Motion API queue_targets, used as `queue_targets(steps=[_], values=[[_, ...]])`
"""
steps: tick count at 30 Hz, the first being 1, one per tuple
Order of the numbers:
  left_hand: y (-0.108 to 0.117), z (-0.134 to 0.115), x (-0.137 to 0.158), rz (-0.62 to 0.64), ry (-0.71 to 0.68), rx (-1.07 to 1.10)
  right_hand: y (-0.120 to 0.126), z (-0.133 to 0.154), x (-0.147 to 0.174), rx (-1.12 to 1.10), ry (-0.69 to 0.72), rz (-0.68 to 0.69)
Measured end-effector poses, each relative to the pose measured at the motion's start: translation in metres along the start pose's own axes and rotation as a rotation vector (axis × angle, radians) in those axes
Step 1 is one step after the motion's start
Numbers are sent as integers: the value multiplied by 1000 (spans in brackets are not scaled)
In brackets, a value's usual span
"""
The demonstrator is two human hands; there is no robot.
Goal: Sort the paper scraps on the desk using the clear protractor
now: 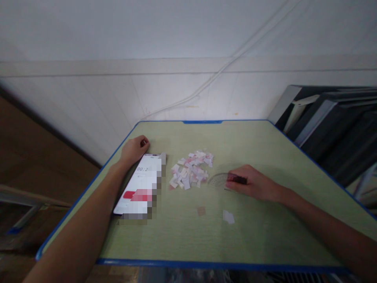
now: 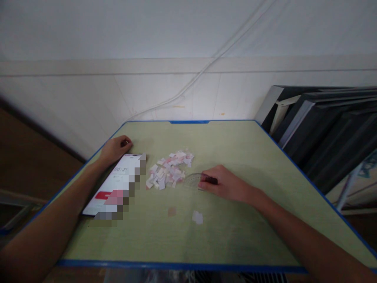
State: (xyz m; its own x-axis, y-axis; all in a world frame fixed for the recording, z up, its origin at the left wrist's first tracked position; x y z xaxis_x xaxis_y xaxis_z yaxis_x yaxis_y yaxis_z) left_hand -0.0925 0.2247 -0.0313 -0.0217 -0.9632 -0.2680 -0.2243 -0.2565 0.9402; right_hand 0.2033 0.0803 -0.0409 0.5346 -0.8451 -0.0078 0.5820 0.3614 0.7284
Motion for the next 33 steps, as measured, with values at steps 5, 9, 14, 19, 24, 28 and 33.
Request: queue_targets(steps=[5,9,14,19,24,28,33], values=[[0,1,0,0,11,13,1,3,0,-64,9,-36],[-2,2,-1,6,10,25,9,-4,-2,-12,-37,-105],[0,1,0,1,6,24,4,-1,0,11,-29,-6],[0,1,1,-3,9,12,9,-1,0,7,-35,-32],[-2,2,-1,-7,-4,12,6,-3,3,7,-44,20],[-3,3,-1,-1,4,23,7,-3,5,18,-39,41],[-3,2,-1,13,15,42,10,-5,9,68,-60,104]])
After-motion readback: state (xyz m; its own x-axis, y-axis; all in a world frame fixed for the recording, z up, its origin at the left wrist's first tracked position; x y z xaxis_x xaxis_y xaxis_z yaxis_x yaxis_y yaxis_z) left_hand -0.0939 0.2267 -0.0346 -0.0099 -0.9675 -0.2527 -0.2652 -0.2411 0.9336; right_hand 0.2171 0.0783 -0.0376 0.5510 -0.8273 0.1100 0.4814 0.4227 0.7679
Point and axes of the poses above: each hand's wrist, its own x-axis away from the middle knuckle, its own y-axis out of the back of the hand, z = x × y, the point moved 10 cm from there along -x, towards the middle knuckle, and after that the axes turned 2 degrees about -z, right-handed, at the moved point
